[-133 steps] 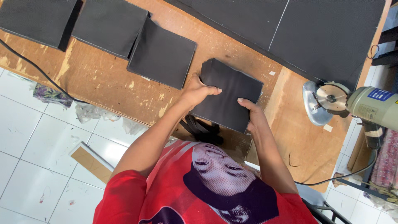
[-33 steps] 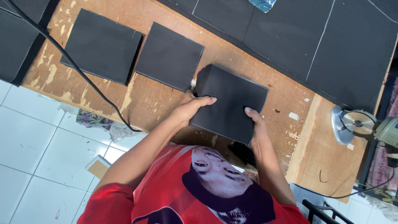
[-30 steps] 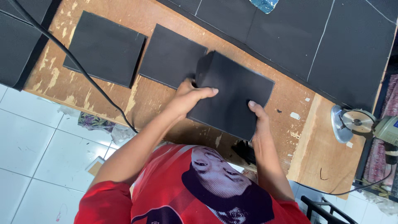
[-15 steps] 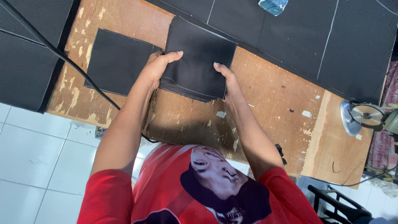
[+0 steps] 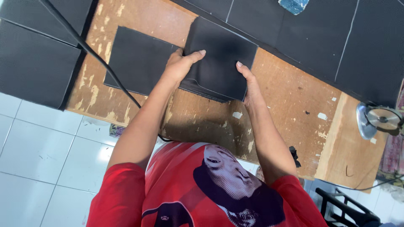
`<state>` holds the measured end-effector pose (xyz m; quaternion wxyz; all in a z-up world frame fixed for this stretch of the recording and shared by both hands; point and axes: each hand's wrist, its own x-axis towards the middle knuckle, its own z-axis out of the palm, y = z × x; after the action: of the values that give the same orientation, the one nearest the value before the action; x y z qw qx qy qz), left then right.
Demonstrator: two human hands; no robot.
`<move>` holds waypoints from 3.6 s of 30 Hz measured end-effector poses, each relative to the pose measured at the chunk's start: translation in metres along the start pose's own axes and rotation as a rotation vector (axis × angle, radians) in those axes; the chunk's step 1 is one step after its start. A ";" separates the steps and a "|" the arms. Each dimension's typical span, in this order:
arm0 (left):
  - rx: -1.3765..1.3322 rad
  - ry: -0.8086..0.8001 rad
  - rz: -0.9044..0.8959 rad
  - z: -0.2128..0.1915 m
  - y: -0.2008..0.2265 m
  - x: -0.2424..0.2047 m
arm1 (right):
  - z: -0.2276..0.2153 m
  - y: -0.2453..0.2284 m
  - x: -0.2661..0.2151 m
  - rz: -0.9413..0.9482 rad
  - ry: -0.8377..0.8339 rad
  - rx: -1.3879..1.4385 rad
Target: The person uses a handheld electric rotary cutter to cut a large sheet of black fabric into smaller rectangular pieces on a wooden workbench. After cutting, the person stacks the cut pieces together.
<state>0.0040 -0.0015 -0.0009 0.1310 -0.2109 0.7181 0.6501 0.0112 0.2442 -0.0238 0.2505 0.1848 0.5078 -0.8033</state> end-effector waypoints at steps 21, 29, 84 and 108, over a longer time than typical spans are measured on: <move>-0.178 -0.175 -0.096 0.019 0.003 -0.016 | -0.028 -0.011 0.014 0.048 0.122 -0.150; -0.068 -0.157 -0.048 0.038 -0.016 -0.028 | -0.060 -0.010 0.007 0.063 0.001 -0.099; 0.538 0.345 -0.117 -0.442 -0.039 -0.047 | 0.420 0.222 0.066 0.275 -0.090 -0.188; 0.134 -0.040 0.157 -0.459 0.065 0.131 | 0.449 0.119 0.159 -0.398 0.181 -0.140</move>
<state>-0.1020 -0.4682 0.0505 0.1077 -0.1316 0.7715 0.6131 -0.0660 -0.2410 -0.0113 0.0527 0.1344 0.6093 -0.7797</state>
